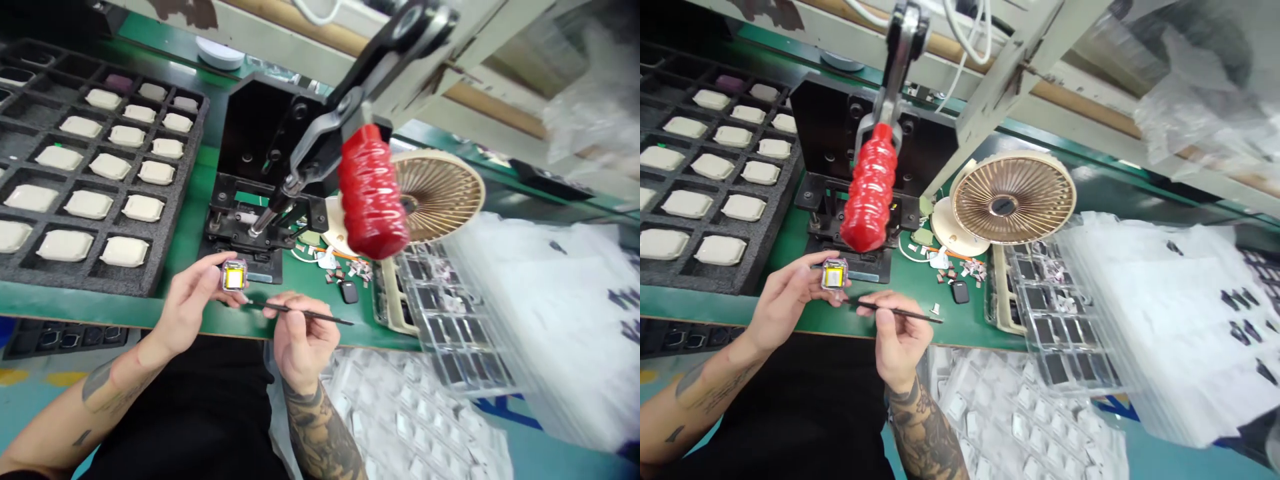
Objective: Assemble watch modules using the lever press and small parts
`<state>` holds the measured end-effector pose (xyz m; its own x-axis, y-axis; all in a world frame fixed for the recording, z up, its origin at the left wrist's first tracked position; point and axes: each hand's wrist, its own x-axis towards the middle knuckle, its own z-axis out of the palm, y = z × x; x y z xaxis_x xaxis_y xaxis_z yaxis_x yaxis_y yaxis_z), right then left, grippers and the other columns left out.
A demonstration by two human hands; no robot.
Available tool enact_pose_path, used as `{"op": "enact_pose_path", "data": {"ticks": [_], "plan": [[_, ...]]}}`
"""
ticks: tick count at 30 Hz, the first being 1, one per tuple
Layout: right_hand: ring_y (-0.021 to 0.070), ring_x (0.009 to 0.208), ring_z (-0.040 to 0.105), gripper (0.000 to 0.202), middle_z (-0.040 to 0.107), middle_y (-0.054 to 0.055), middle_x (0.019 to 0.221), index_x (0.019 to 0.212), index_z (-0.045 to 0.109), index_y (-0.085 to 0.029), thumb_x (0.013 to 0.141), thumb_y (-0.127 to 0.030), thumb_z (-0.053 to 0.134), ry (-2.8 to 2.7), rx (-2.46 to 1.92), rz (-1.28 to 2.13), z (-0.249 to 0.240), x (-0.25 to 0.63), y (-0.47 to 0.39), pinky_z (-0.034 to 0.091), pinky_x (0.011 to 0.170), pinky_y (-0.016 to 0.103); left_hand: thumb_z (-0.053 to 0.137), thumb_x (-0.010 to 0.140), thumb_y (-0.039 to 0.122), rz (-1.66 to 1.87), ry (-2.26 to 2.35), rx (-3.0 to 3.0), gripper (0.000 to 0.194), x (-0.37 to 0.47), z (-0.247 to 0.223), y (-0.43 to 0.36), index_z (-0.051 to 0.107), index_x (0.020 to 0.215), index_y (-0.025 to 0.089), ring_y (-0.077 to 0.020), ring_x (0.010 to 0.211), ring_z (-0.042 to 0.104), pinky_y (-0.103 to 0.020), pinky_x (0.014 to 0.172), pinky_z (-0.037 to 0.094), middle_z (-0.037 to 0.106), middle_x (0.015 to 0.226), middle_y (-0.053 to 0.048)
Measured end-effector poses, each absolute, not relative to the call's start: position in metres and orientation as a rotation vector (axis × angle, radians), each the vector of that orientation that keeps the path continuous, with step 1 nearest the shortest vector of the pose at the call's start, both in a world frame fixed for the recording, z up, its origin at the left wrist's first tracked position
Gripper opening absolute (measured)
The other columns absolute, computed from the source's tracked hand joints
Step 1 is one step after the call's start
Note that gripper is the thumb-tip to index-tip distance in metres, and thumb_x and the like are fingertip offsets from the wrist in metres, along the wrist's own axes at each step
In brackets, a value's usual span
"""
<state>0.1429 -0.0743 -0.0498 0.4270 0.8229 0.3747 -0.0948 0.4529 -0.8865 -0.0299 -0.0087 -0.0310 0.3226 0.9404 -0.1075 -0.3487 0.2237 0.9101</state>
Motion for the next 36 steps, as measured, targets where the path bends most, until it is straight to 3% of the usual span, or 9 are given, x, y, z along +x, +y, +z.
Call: {"op": "enact_pose_path", "data": {"ticks": [5, 10, 13, 17, 20, 23, 27, 31, 36], "plan": [[0.0153, 0.056, 0.063, 0.015, 0.069, -0.001, 0.07, 0.098, 0.073, -0.028, 0.107, -0.039, 0.074, -1.021, -0.863, 0.616, 0.001, 0.2, -0.103, 0.055, 0.055, 0.029, 0.09, 0.101, 0.041, 1.035, 0.942, 0.947, 0.053, -0.03, -0.033, -0.009, 0.073, 0.144, 0.017, -0.0254, 0.084, 0.087, -0.033, 0.075, 0.073, 0.089, 0.108, -0.013], [0.0137, 0.043, 0.046, 0.042, 0.049, -0.005, 0.053, 0.069, 0.056, -0.024, 0.085, -0.051, 0.085, -0.887, -1.223, 0.155, 0.05, 0.336, -0.119, 0.047, 0.048, 0.032, 0.091, 0.1, 0.043, 1.004, 1.013, 1.084, 0.05, -0.034, -0.039, -0.014, 0.076, 0.141, 0.02, -0.0252, 0.086, 0.087, -0.031, 0.076, 0.074, 0.089, 0.101, -0.009], [0.0185, 0.06, 0.067, 0.034, 0.07, 0.002, 0.069, 0.084, 0.07, -0.02, 0.086, -0.05, 0.086, -0.688, -1.415, -0.365, 0.051, 0.394, -0.109, 0.056, 0.062, 0.035, 0.089, 0.1, 0.049, 0.944, 1.031, 1.13, 0.054, -0.037, -0.042, -0.015, 0.075, 0.143, 0.019, -0.0267, 0.086, 0.088, -0.034, 0.077, 0.076, 0.089, 0.103, -0.01], [0.0208, 0.075, 0.076, 0.033, 0.08, 0.006, 0.085, 0.107, 0.081, -0.016, 0.095, -0.046, 0.085, -0.662, -1.43, -0.583, 0.029, 0.382, -0.103, 0.063, 0.076, 0.037, 0.089, 0.098, 0.054, 0.869, 1.058, 1.201, 0.06, -0.042, -0.045, -0.014, 0.074, 0.144, 0.02, -0.0294, 0.088, 0.089, -0.041, 0.087, 0.079, 0.09, 0.106, -0.01], [0.0225, 0.086, 0.08, 0.014, 0.083, 0.005, 0.096, 0.111, 0.085, -0.023, 0.102, -0.033, 0.081, -1.038, -1.441, -0.563, 0.007, 0.328, -0.109, 0.067, 0.083, 0.041, 0.088, 0.097, 0.057, 0.812, 1.077, 1.253, 0.059, -0.044, -0.046, -0.015, 0.073, 0.143, 0.024, -0.0331, 0.091, 0.089, -0.049, 0.091, 0.079, 0.09, 0.109, -0.008], [0.0218, 0.101, 0.08, 0.027, 0.084, 0.004, 0.108, 0.128, 0.082, -0.032, 0.11, -0.019, 0.066, -1.816, -1.385, -0.407, -0.013, 0.28, -0.105, 0.067, 0.087, 0.041, 0.087, 0.095, 0.061, 0.791, 1.128, 1.364, 0.056, -0.041, -0.046, -0.018, 0.076, 0.14, 0.031, -0.0349, 0.093, 0.09, -0.049, 0.092, 0.079, 0.09, 0.111, -0.004], [0.0212, 0.112, 0.075, 0.028, 0.083, 0.006, 0.116, 0.132, 0.078, -0.027, 0.116, -0.018, 0.057, -2.313, -1.505, -0.302, -0.03, 0.254, -0.087, 0.063, 0.092, 0.039, 0.085, 0.094, 0.066, 0.76, 1.177, 1.474, 0.054, -0.03, -0.048, -0.022, 0.078, 0.138, 0.037, -0.0345, 0.094, 0.09, -0.046, 0.097, 0.077, 0.09, 0.11, -0.001], [0.0213, 0.112, 0.073, 0.033, 0.082, 0.008, 0.123, 0.143, 0.072, -0.021, 0.115, -0.015, 0.055, -2.299, -1.59, -0.282, -0.024, 0.279, -0.091, 0.06, 0.093, 0.038, 0.082, 0.096, 0.066, 0.75, 1.185, 1.437, 0.049, -0.026, -0.05, -0.025, 0.076, 0.138, 0.041, -0.0343, 0.097, 0.09, -0.051, 0.105, 0.074, 0.09, 0.112, 0.001], [0.0248, 0.117, 0.074, 0.031, 0.083, 0.01, 0.125, 0.131, 0.079, -0.021, 0.111, -0.018, 0.056, -1.699, -2.109, -0.314, 0.022, 0.383, -0.107, 0.058, 0.106, 0.041, 0.081, 0.098, 0.063, 0.796, 1.127, 1.48, 0.057, -0.033, -0.061, -0.025, 0.07, 0.15, 0.042, -0.0363, 0.098, 0.09, -0.056, 0.107, 0.074, 0.09, 0.117, 0.0]]}}
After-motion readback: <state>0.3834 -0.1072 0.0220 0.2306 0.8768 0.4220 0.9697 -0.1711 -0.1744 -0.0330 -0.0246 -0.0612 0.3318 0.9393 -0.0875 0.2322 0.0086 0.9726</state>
